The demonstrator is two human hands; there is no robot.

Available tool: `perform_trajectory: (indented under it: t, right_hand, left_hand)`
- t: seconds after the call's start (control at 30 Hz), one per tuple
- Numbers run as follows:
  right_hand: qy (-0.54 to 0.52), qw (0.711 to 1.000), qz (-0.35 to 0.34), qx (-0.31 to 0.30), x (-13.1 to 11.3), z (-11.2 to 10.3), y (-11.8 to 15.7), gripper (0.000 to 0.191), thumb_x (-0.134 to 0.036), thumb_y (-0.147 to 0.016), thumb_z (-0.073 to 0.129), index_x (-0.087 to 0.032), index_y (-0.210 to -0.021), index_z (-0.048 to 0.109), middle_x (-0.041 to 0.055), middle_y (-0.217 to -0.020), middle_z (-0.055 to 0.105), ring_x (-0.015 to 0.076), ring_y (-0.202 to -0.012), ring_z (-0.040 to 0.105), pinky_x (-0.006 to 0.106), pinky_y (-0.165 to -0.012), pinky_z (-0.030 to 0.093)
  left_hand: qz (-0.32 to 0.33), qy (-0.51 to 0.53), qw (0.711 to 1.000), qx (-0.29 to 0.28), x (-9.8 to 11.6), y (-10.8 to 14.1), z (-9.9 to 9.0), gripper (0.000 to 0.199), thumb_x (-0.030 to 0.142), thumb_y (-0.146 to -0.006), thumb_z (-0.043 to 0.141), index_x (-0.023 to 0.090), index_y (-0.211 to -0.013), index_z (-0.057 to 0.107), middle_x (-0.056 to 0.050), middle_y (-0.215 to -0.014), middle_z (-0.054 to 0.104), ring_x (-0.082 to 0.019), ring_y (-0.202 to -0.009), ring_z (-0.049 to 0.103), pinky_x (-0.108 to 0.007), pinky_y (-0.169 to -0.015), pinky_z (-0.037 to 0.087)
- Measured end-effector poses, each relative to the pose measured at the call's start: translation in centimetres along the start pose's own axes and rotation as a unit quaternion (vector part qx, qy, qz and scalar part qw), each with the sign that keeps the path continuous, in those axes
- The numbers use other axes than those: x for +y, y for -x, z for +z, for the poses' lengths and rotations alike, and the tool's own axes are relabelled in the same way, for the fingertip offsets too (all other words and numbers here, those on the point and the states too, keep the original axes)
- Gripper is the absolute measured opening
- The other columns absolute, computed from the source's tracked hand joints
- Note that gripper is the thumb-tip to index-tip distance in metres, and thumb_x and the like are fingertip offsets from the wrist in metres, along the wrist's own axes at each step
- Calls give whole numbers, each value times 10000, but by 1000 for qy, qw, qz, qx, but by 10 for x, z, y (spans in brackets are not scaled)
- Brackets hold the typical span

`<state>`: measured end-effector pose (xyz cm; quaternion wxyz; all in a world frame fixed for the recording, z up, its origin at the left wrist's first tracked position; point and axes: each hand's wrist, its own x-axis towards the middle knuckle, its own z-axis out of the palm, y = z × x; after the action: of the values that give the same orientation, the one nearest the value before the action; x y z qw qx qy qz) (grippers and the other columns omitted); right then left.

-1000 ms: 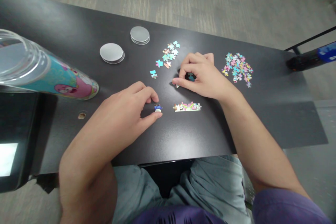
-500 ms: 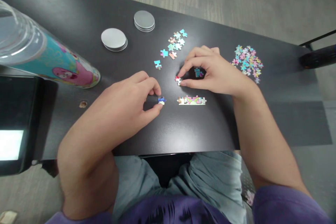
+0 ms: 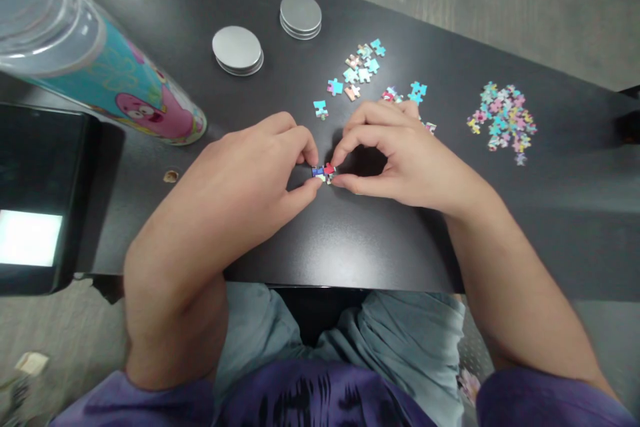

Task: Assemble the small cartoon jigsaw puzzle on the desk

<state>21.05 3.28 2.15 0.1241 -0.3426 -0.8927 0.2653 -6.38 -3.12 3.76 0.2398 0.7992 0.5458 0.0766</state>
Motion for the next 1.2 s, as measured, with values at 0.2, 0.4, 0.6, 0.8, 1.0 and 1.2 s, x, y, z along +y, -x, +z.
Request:
perform_trajectory:
  t: [0.2,0.4,0.6,0.8,1.0,1.2]
  right_hand:
    - [9,1000,6,10,-3,2,0,157,-398,-1089,1028,-300,-1101,907,64,-1236,839,377,-1213,773,639,-1235,450]
    - [15,1000,-3,20,-3,2,1,145,-360,-1077,1019,-308,-1103,886,43,-1230,844,376,-1206,787,647,-1223,450]
    - [5,1000,-7,26,-2,3,2,145,-357,-1066,1019,-308,-1092,884,38,-1218,854,370,-1176,778,630,-1190,431]
    - [8,1000,-6,18,1,4,1,190,-432,-1082,1010,-301,-1075,873,44,-1200,841,356,-1186,754,609,-1201,418]
    - [16,1000,8,24,-4,-3,1,230,-543,-1133,928,-321,-1121,870,82,-1283,833,405,-1237,794,657,-1229,452]
    - [64,990,88,95,7,-20,0,184,-481,-1172,774,-329,-1111,858,116,-1250,877,428,-1149,801,732,-1228,481]
  left_hand:
    - [4,-8,1000,11,-1,0,1,127,295,-1142,706,257,-1238,780,-107,-1329,814,-346,-1089,807,-559,-1027,704]
    - [4,-9,1000,16,0,-2,4,123,324,-1110,724,282,-1201,795,-91,-1304,820,-352,-1082,821,-555,-1009,711]
    - [18,-3,1000,25,0,-2,3,120,315,-1108,729,291,-1204,798,-84,-1284,811,-347,-1059,812,-529,-963,685]
    - [24,14,1000,11,-5,-1,4,138,321,-1133,701,295,-1231,794,-85,-1323,819,-345,-1080,803,-531,-989,672]
    - [25,31,999,16,-4,-1,4,120,284,-1103,702,283,-1197,777,-90,-1285,795,-355,-1100,810,-535,-990,671]
    - [27,30,999,4,0,-2,1,199,365,-1182,696,298,-1319,822,-74,-1329,809,-325,-1108,830,-461,-977,681]
